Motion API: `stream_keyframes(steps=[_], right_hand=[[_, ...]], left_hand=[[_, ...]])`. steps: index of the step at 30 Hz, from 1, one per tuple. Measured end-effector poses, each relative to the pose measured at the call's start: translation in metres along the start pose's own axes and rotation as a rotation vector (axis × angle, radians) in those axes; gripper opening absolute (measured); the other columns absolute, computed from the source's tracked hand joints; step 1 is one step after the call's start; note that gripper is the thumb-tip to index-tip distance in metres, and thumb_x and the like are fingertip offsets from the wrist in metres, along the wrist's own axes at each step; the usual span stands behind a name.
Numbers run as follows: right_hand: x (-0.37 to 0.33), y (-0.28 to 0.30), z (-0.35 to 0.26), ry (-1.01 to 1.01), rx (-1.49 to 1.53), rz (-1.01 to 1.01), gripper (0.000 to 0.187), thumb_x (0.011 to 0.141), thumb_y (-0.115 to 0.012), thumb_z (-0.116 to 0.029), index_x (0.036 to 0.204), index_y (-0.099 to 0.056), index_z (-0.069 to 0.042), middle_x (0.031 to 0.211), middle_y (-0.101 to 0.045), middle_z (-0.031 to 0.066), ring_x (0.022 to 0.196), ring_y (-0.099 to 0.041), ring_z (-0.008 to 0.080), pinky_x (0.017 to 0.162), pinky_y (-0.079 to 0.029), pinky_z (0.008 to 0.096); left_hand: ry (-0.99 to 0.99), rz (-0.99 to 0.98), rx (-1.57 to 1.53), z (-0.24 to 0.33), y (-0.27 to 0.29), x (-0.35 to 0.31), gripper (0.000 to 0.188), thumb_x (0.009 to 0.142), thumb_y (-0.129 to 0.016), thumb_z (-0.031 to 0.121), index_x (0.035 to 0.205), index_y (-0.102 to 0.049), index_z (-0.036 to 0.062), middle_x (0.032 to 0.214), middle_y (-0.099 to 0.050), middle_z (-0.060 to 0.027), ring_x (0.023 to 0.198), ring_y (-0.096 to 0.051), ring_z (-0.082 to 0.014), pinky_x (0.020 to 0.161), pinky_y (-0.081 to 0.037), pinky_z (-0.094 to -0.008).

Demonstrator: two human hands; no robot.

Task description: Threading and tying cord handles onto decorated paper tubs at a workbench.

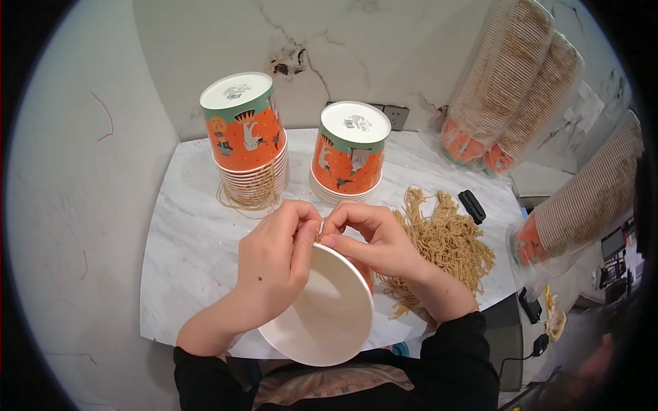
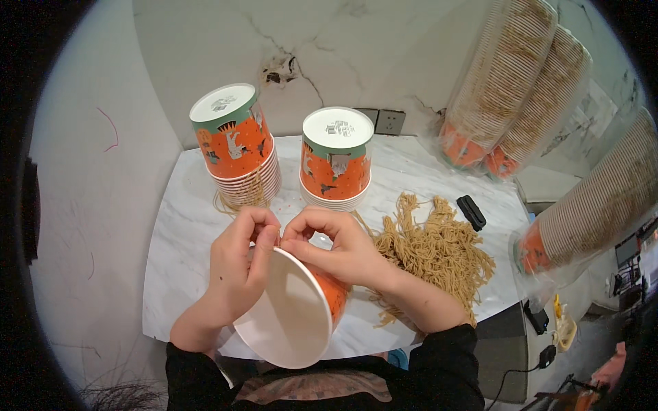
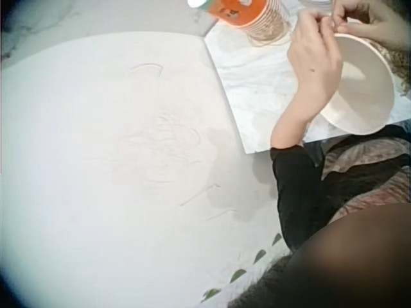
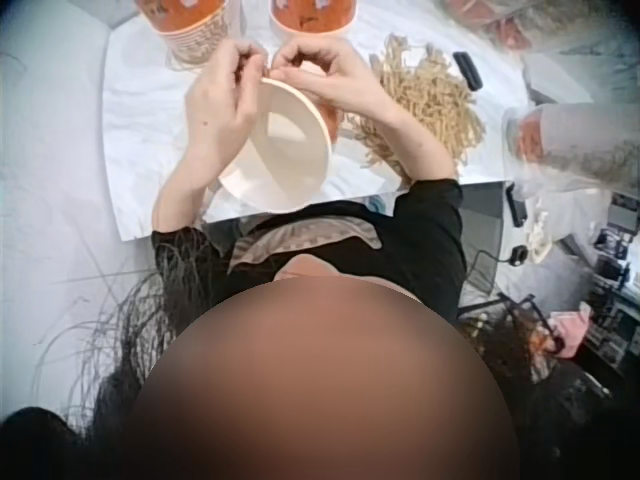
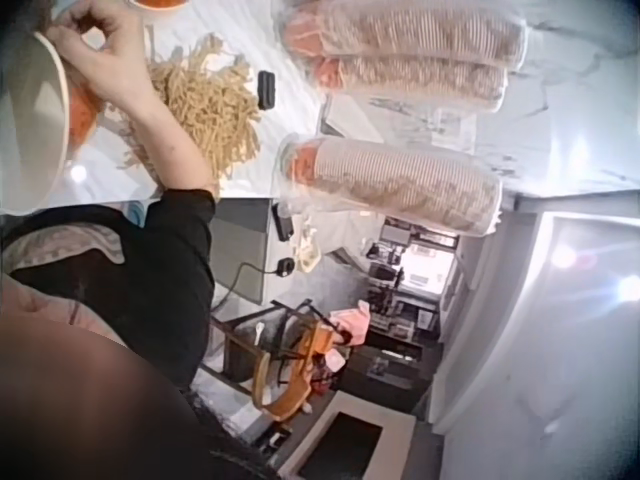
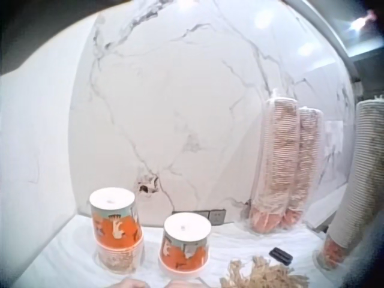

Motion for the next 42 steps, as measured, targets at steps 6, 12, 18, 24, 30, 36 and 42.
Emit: stream_keyframes(steps=[6,12,18,24,30,36,42], right_hand=[[-0.002,-0.006,0.001,-0.053,0.219,0.09,0.012,0.092,-0.072,-0.008,0.098,-0.066,0.001,0.091,-0.066,0.0012,0.088,-0.06,0.0083,0.083,-0.05,0.0261],[-0.004,-0.008,0.0,0.093,0.163,0.075,0.009,0.093,-0.068,-0.004,0.099,-0.063,0.001,0.097,-0.06,0.0022,0.089,-0.057,0.0083,0.084,-0.049,0.0257],[-0.005,-0.008,0.001,0.11,0.161,0.057,0.009,0.094,-0.067,-0.004,0.101,-0.063,0.0,0.098,-0.057,0.0019,0.089,-0.056,0.0085,0.083,-0.049,0.0256],[-0.005,-0.005,0.002,0.041,0.223,0.078,0.009,0.094,-0.067,-0.005,0.1,-0.063,0.0,0.097,-0.06,0.0018,0.089,-0.058,0.0081,0.084,-0.05,0.0257],[-0.002,-0.001,0.002,0.001,0.259,0.043,0.009,0.094,-0.068,-0.007,0.1,-0.064,0.0,0.093,-0.064,0.0011,0.089,-0.062,0.008,0.084,-0.051,0.0263],[-0.002,-0.004,0.002,0.004,0.171,0.007,0.013,0.095,-0.071,-0.011,0.098,-0.066,0.0,0.093,-0.066,0.0,0.089,-0.06,0.0057,0.082,-0.05,0.0244],[-0.002,-0.004,-0.003,-0.16,0.247,-0.048,0.013,0.097,-0.069,-0.014,0.097,-0.066,-0.001,0.093,-0.065,-0.0023,0.089,-0.058,0.0033,0.08,-0.048,0.0227]], left_hand=[[-0.114,0.077,-0.092,-0.007,-0.007,-0.001,0.005,0.097,-0.062,0.007,0.1,-0.059,0.0033,0.084,-0.065,-0.0085,0.07,-0.063,-0.0234,0.061,-0.049,-0.0339],[-0.208,0.097,-0.138,-0.006,-0.003,-0.001,0.006,0.097,-0.062,0.007,0.099,-0.059,0.0026,0.083,-0.066,-0.0077,0.067,-0.063,-0.0218,0.06,-0.05,-0.032],[-0.265,0.091,-0.134,-0.004,-0.003,-0.003,0.005,0.096,-0.064,0.005,0.098,-0.06,0.0028,0.082,-0.067,-0.0073,0.066,-0.063,-0.0216,0.06,-0.049,-0.032],[-0.22,0.062,-0.123,-0.002,0.0,0.0,0.006,0.096,-0.063,0.004,0.1,-0.06,0.0009,0.082,-0.068,-0.009,0.067,-0.065,-0.0227,0.061,-0.051,-0.0321],[-0.065,-0.015,-0.158,-0.001,0.006,0.003,0.005,0.097,-0.062,0.003,0.101,-0.061,0.0006,0.087,-0.065,-0.0096,0.074,-0.066,-0.0236,0.063,-0.052,-0.0329],[-0.122,-0.067,-0.095,0.002,0.007,0.007,0.006,0.094,-0.063,0.002,0.1,-0.062,0.0017,0.085,-0.061,-0.0103,0.073,-0.061,-0.0257,0.064,-0.049,-0.0349],[-0.164,-0.014,0.011,-0.001,0.005,0.007,0.005,0.094,-0.064,0.003,0.099,-0.063,0.0023,0.084,-0.059,-0.0105,0.073,-0.059,-0.0285,0.064,-0.047,-0.0372]])
Point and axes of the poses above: each hand's wrist, its own x-axis towards the middle knuckle, its own y-axis out of the back of the hand, z = x × y, the point moved 2 cm from there along x, towards the middle knuckle
